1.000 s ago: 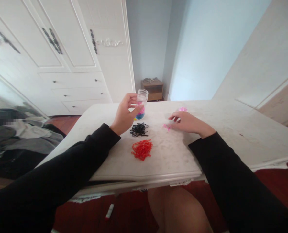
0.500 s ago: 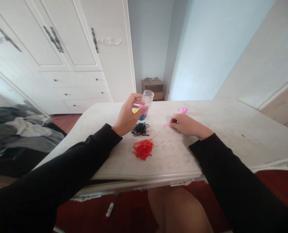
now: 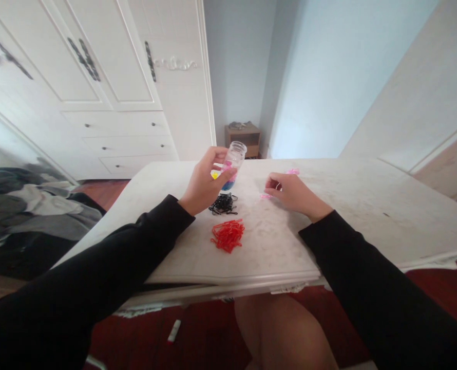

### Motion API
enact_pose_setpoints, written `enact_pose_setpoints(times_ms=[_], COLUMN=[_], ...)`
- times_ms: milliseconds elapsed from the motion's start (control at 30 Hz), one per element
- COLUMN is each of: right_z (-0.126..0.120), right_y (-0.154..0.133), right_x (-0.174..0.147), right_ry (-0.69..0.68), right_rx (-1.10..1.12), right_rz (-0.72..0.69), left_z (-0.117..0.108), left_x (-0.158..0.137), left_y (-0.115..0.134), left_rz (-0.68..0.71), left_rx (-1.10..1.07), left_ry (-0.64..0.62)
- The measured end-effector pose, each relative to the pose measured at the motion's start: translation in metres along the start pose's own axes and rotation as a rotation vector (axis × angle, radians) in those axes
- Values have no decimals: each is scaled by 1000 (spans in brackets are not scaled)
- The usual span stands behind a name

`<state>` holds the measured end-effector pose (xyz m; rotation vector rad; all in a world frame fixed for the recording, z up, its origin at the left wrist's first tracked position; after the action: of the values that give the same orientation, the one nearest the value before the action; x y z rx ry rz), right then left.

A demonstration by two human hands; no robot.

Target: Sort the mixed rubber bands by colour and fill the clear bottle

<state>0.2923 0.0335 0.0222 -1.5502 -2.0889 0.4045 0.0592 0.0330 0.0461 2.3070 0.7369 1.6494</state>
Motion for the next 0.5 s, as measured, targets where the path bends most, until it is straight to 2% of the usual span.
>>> enact_pose_setpoints(times_ms=[233,333,500], right_z=[-5,0,9], right_y=[4,6,12], right_x=[-1,-1,4], right_ry=[12,-47,-58], right_rx=[-37,-46,-80], right_rz=[-16,-10,23], left_z=[0,0,0], left_x=[0,0,0], left_y=[0,1,1], left_rz=[-5,-9,-1], left_rx=[9,10,10], left_ry=[-10,-5,-3])
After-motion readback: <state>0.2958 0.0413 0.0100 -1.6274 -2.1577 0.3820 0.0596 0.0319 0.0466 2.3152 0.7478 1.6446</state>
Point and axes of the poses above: each hand's wrist, its own x-axis towards the middle knuckle, its own z-axis out of the palm, y = z × x, the point moved 5 cm from there along x, towards the middle knuckle, and after that the axes turned 11 degrees about z, right-handed, at the moved point
